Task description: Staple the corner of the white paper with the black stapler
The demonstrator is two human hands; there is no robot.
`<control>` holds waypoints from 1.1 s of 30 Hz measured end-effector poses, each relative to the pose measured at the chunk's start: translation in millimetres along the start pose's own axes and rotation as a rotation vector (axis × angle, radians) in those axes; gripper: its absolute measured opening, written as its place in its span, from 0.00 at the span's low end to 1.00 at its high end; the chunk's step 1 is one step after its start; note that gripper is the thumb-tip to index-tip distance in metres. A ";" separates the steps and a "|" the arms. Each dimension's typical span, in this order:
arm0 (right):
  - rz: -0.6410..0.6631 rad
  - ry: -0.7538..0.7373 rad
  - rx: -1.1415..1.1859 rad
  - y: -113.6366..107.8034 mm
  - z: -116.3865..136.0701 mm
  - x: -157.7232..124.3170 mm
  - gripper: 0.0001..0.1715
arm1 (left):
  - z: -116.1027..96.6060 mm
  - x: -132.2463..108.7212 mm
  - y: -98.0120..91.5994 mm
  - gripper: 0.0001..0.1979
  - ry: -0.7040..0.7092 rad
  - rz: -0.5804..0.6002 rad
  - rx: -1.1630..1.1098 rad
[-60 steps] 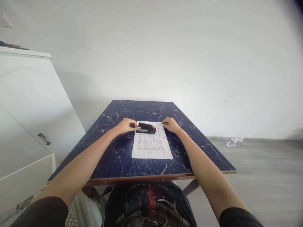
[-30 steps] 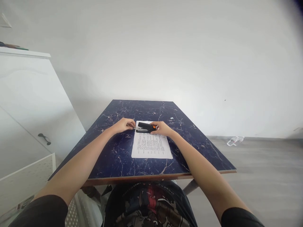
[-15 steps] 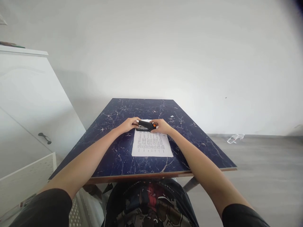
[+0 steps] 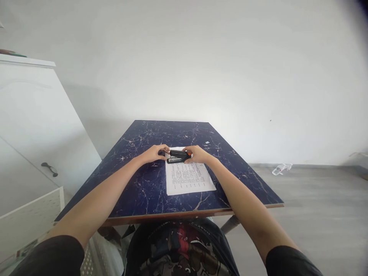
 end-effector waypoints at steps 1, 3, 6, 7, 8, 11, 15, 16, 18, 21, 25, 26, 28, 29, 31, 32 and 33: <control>0.007 0.009 -0.017 -1.4 0.5 -1.9 0.33 | 3.1 -3.4 -3.7 0.22 -0.005 -0.017 0.032; 0.004 0.025 -0.047 -5.5 0.3 -6.9 0.32 | 10.1 -8.4 -7.4 0.20 -0.024 -0.040 0.123; -0.020 0.047 -0.067 -14.7 -5.8 -19.2 0.29 | 18.2 -9.6 -1.9 0.21 -0.051 -0.035 0.284; -0.026 0.056 -0.063 -18.5 -10.3 -25.0 0.28 | 20.6 -8.8 1.7 0.23 -0.065 -0.025 0.325; -0.027 0.068 -0.056 -22.5 -16.2 -31.8 0.28 | 22.9 -7.9 5.9 0.24 -0.081 -0.007 0.357; -0.028 0.104 -0.046 -39.0 -40.6 -58.1 0.29 | 29.1 -6.0 17.6 0.27 -0.135 0.074 0.416; -0.055 0.159 -0.084 -68.0 -77.8 -99.1 0.28 | 32.6 -6.4 21.1 0.28 -0.162 0.116 0.446; -0.067 0.181 -0.097 -74.5 -86.4 -108.4 0.28 | 33.5 -6.5 20.6 0.27 -0.164 0.110 0.451; -0.088 0.230 -0.128 -84.7 -100.4 -123.4 0.28 | 35.4 -6.6 20.0 0.27 -0.163 0.097 0.460; -0.080 0.273 -0.159 -90.9 -109.7 -133.0 0.27 | 38.8 -6.4 20.0 0.27 -0.156 0.076 0.469; -0.077 0.303 -0.224 -95.8 -95.5 -123.6 0.41 | 40.5 -6.3 20.5 0.26 -0.150 0.074 0.484; -0.145 0.287 -0.242 -100.9 -82.9 -117.4 0.42 | 39.9 -6.2 20.6 0.25 -0.147 0.076 0.487; -0.382 0.200 -0.248 -113.8 -43.4 -102.8 0.34 | 38.0 -6.0 20.1 0.25 -0.145 0.072 0.494; -0.518 0.136 -0.238 -117.8 -18.7 -95.2 0.26 | 37.1 -5.8 19.7 0.25 -0.146 0.066 0.499; -0.660 0.073 -0.219 -108.7 25.2 -72.2 0.22 | 35.6 -5.3 18.8 0.24 -0.141 0.050 0.513; -0.628 0.066 -0.231 -94.1 43.3 -53.9 0.24 | 35.1 -5.1 18.4 0.24 -0.135 0.041 0.523; -0.540 0.068 -0.255 -73.9 57.9 -32.5 0.25 | 34.8 -4.9 18.1 0.23 -0.127 0.032 0.536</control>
Point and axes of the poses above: each hand's wrist, its own x-axis towards the middle knuckle, its own y-axis out of the palm, z = x × y, the point moved 9 cm from there along x, towards the middle knuckle, and after that the axes turned 1 degree about x, right-handed, at the moved point
